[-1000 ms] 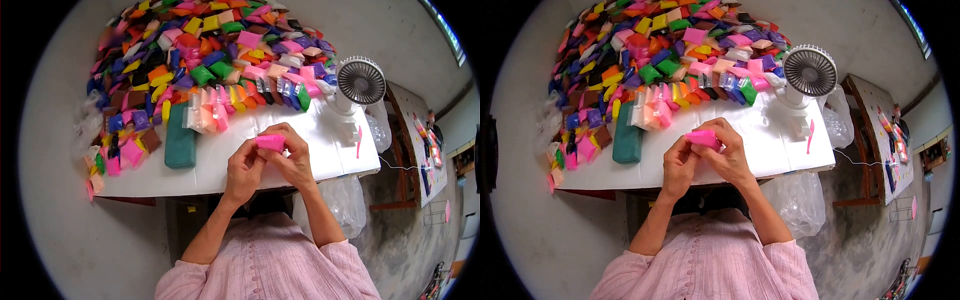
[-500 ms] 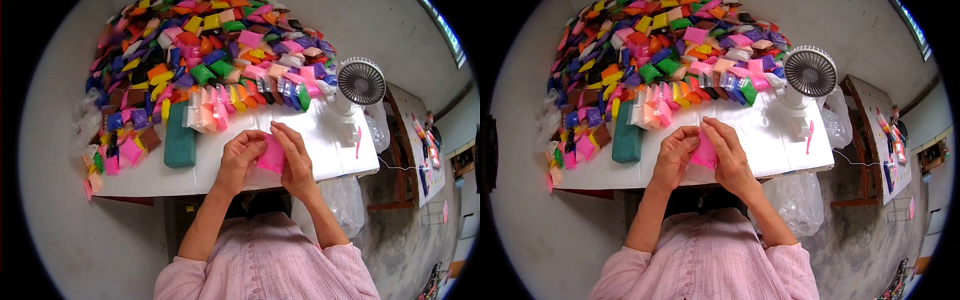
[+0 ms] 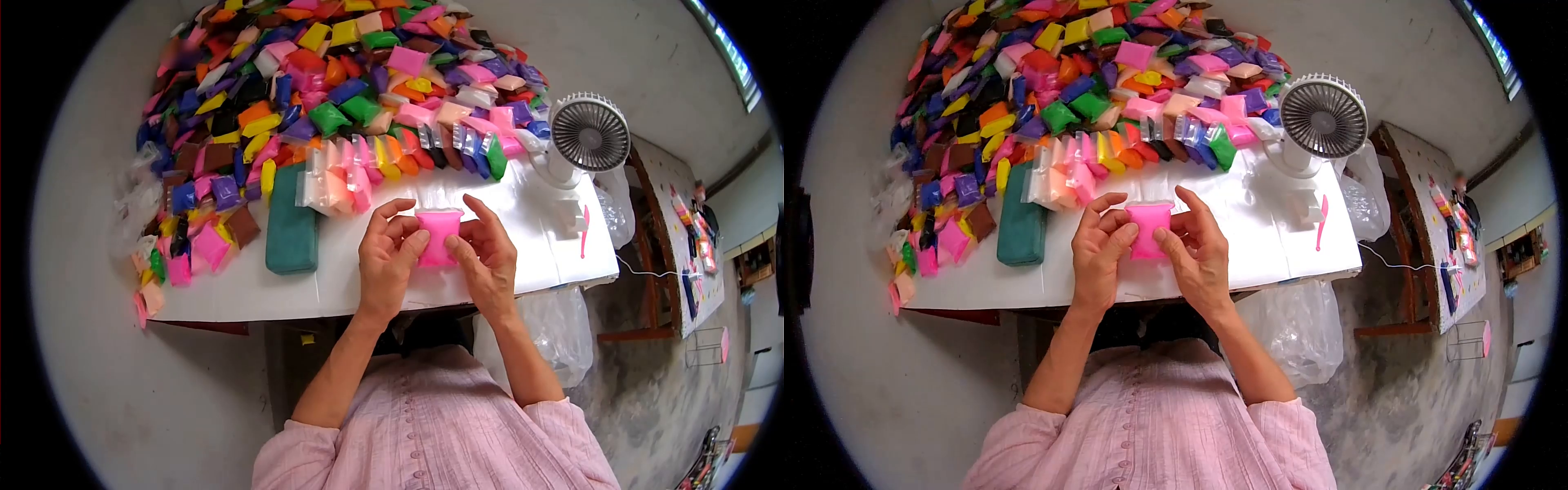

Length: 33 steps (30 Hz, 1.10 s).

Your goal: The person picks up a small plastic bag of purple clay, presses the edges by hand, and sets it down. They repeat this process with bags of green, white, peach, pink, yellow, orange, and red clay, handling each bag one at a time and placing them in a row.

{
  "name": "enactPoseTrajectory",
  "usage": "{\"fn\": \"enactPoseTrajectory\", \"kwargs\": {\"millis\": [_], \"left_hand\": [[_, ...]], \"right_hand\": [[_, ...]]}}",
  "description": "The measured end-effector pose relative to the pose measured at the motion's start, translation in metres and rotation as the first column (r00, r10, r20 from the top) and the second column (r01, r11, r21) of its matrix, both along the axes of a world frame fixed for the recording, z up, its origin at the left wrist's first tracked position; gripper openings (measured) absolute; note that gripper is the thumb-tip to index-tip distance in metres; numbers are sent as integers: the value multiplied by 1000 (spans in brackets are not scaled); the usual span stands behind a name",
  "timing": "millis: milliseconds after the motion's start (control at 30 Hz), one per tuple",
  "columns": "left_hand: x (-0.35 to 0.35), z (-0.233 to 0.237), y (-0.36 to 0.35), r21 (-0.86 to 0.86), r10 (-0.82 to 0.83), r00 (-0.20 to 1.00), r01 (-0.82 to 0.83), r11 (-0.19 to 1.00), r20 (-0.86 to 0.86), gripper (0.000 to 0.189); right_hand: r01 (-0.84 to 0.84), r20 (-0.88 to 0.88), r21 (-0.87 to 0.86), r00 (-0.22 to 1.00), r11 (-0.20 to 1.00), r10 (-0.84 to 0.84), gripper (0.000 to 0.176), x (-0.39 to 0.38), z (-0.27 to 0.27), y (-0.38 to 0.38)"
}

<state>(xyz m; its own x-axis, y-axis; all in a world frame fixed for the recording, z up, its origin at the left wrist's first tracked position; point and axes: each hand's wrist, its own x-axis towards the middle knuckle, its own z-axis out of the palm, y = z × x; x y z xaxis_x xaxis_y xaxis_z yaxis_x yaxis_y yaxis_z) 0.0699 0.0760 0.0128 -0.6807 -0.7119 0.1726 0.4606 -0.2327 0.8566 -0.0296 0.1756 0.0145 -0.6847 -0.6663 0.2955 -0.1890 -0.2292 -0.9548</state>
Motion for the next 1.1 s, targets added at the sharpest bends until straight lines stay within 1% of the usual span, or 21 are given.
{"fn": "enactPoseTrajectory", "kwargs": {"millis": [100, 200, 300, 400, 433, 467, 533, 633, 800, 833, 900, 933, 1000, 1100], "left_hand": [[2, -2, -1, -96, -13, 1000, 14, 995, 5, 37], [2, -6, -3, -113, -63, 998, 65, 991, 25, 41], [0, 1, 2, -66, 23, 1000, -22, 998, 12, 31], [8, -4, 4, -234, 116, 989, -92, 968, 90, 20], [13, -3, 3, -403, 148, 969, -57, 913, 198, 11], [16, -1, 3, -528, 185, 941, -8, 849, 283, 12], [17, 7, 10, -733, 308, 912, -12, 680, 272, 13], [13, 2, 12, -827, 404, 895, -76, 557, 189, 18], [12, -4, 12, -931, 510, 846, -46, 361, 156, 15], [12, -5, 12, -946, 526, 839, -43, 322, 141, 14], [11, -7, 11, -956, 526, 844, -62, 288, 104, 11], [10, -7, 11, -960, 526, 846, -72, 271, 85, 9], [11, -7, 9, -952, 519, 850, -76, 296, 93, 8], [14, -6, 7, -937, 501, 856, -60, 344, 129, 7]], "right_hand": [[4, 28, -10, 1000, 1000, -4, 50, 3, 4, -2], [-5, 49, -46, 999, 999, 7, 47, 3, 3, -3], [0, 42, -71, 999, 997, 3, 40, 1, 1, -5], [49, 108, -28, 993, 998, -46, 29, -6, 1, -4], [62, 101, 5, 993, 998, -63, 26, -7, 1, -4], [75, 95, 39, 992, 996, -78, 23, -8, 1, -5], [96, 92, 86, 990, 992, -104, 20, -9, 0, -7], [114, 97, 119, 987, 986, -126, 18, -10, -4, -10], [131, 92, 150, 985, 980, -146, 17, -10, -4, -9], [125, 55, 148, 989, 981, -135, 18, -10, -6, -9], [111, -20, 144, 994, 983, -110, 19, -11, -6, -10], [94, -46, 178, 995, 980, -87, 19, -10, -1, -7], [60, -95, 245, 995, 968, -38, 19, -10, 13, 2], [30, -295, 311, 953, 950, 67, 15, -21, 9, 20]]}}
